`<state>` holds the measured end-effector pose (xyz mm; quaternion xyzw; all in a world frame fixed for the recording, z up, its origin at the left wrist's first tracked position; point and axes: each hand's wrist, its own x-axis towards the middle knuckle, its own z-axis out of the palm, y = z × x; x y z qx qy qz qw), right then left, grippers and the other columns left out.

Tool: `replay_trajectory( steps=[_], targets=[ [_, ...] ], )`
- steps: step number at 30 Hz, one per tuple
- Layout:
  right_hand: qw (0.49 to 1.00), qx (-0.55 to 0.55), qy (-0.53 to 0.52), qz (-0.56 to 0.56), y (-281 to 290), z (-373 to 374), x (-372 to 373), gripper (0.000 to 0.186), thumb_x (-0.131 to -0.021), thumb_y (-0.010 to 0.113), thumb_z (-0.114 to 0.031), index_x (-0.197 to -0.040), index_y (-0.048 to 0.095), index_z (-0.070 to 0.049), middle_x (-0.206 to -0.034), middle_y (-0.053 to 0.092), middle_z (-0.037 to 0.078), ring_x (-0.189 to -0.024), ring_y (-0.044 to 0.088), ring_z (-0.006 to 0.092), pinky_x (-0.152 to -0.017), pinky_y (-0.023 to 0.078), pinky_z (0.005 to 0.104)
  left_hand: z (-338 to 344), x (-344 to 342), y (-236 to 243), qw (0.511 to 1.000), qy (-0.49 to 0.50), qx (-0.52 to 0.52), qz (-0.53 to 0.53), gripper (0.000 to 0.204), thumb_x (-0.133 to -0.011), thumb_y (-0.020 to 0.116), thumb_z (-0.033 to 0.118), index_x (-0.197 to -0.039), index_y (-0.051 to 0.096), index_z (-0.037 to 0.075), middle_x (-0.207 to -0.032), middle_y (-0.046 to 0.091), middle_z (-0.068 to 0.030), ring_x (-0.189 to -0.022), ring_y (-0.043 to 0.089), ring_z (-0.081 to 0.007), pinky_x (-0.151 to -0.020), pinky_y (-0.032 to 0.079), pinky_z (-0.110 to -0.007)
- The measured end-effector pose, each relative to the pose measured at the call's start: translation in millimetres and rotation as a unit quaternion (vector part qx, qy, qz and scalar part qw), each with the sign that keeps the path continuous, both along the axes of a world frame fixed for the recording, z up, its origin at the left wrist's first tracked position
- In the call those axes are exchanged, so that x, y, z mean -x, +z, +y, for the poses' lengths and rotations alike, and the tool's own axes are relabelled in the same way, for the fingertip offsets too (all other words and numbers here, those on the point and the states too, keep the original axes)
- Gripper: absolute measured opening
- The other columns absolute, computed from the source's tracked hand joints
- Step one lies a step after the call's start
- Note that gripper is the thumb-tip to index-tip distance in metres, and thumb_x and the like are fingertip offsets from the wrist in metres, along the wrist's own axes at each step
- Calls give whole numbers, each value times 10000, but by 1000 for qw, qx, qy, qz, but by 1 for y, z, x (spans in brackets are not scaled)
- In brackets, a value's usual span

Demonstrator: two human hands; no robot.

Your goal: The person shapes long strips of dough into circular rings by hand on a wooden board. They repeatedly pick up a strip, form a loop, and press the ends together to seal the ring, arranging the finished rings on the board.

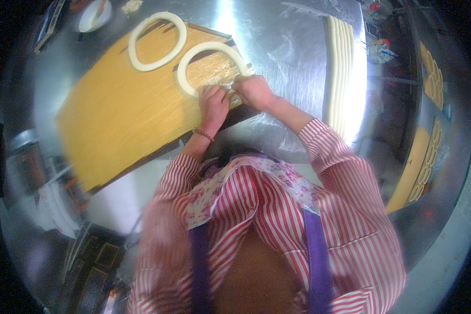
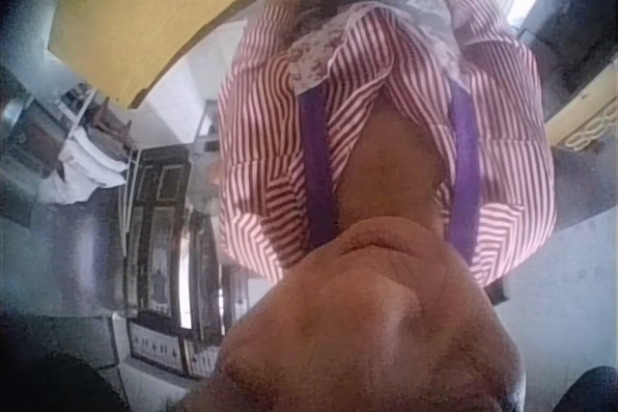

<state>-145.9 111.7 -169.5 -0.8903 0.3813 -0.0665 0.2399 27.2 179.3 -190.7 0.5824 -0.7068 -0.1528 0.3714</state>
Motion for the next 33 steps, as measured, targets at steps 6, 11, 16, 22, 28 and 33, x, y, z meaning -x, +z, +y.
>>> replay_trajectory(
  steps=[6, 11, 16, 22, 28, 33],
  targets=[
    [998, -28, -33, -35, 22, 5, -3, 140, -831, 688, -213, -884, 682, -84, -904, 648, 85, -860, 667, 314, -736, 534, 435, 6, -15, 9, 998, -26, -52, -22, 225, -783, 735, 138, -974, 713, 20, -942, 648, -108, -947, 573, -317, -952, 389, -459],
    [999, 7, -15, -38, 6, 7, -3, 138, -836, 689, -225, -879, 677, -94, -896, 641, 75, -805, 665, 312, -693, 534, 438, 11, -16, 13, 996, -31, -82, -16, 254, -798, 693, 101, -1035, 704, 8, -995, 651, -126, -1014, 567, -331, -1048, 353, -486],
    [995, 52, 41, -71, -1, 1, -1, 111, -818, 684, -192, -834, 638, -93, -844, 610, 73, -751, 654, 309, -642, 530, 445, 9, -15, 8, 998, -25, -53, -4, 249, -793, 689, 66, -1032, 693, -3, -993, 652, -130, -1015, 571, -346, -1043, 369, -493],
    [996, 49, 41, -68, 13, -5, 2, 142, -794, 697, -151, -922, 671, -96, -977, 637, 80, -826, 652, 317, -697, 539, 437, 18, -7, 17, 996, 12, -54, 69, 233, -774, 707, 39, -1005, 684, 22, -1058, 628, -124, -1007, 573, -344, -961, 422, -459],
    [993, 36, 14, -110, 18, 15, 34, 300, -758, 743, -129, -1058, 724, -124, -1243, 620, 56, -978, 635, 290, -814, 528, 423, 25, 0, 13, 1000, -18, -15, -15, 239, -762, 743, 71, -993, 684, 53, -1123, 589, -99, -1035, 557, -332, -926, 428, -442],
    [997, 53, 16, -61, 16, 13, 36, 290, -762, 744, -134, -1052, 732, -137, -1271, 605, 34, -1062, 599, 241, -853, 484, 384, 13, 0, 11, 999, -4, -32, -6, 222, -753, 762, 91, -961, 690, 60, -1099, 600, -88, -1032, 561, -317, -918, 426, -438]
  ],
)
